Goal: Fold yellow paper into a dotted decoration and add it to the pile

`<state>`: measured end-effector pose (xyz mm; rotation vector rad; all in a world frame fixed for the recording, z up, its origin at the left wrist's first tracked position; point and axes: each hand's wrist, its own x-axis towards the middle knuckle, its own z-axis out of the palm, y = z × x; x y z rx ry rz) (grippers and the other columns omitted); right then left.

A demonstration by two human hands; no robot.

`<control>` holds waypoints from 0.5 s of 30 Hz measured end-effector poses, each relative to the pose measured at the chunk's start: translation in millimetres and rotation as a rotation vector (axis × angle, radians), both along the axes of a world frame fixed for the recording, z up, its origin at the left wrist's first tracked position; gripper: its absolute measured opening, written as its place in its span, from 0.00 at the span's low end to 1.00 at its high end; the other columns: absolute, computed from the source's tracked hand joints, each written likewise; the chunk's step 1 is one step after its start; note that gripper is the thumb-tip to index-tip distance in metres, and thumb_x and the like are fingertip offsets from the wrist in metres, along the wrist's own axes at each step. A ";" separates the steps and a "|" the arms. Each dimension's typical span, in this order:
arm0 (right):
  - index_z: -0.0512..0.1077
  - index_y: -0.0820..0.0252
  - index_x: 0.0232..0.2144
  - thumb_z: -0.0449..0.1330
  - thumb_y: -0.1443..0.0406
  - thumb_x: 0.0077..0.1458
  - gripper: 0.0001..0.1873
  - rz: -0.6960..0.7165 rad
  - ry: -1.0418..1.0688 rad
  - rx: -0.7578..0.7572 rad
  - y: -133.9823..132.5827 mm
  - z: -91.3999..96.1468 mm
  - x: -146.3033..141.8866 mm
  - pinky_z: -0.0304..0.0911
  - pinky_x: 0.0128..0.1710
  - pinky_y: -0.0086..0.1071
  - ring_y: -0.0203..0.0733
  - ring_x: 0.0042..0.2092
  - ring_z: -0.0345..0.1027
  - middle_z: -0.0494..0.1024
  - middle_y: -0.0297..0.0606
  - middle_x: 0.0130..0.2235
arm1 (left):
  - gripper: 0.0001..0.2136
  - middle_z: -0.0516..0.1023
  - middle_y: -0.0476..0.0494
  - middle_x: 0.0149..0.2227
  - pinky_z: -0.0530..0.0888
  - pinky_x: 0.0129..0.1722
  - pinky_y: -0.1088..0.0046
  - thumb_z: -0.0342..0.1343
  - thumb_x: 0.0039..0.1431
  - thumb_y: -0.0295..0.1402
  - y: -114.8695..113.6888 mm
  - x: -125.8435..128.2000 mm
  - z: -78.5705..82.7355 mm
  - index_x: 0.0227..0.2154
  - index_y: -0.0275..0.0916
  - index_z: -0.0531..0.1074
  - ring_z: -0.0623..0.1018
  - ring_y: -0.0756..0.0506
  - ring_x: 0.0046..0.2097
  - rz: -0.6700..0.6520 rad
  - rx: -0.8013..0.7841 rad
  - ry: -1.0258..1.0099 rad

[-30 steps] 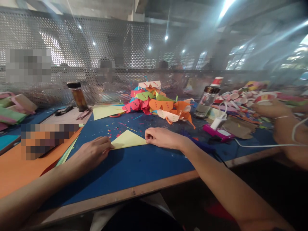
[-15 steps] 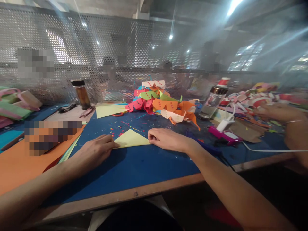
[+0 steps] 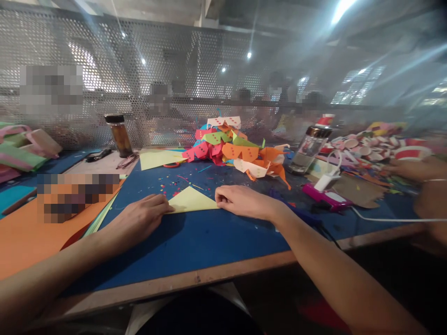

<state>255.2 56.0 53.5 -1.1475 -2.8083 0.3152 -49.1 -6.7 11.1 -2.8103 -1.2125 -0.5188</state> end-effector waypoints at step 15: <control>0.71 0.59 0.36 0.54 0.64 0.66 0.08 0.033 0.064 0.183 -14.9 -12.0 -23.9 0.58 0.35 0.33 0.39 0.38 0.70 0.74 0.38 0.41 | 0.22 0.73 0.42 0.45 0.75 0.44 0.63 0.42 0.62 0.19 5.1 -1.6 -7.2 0.53 0.44 0.71 0.75 0.43 0.45 -0.023 0.025 0.004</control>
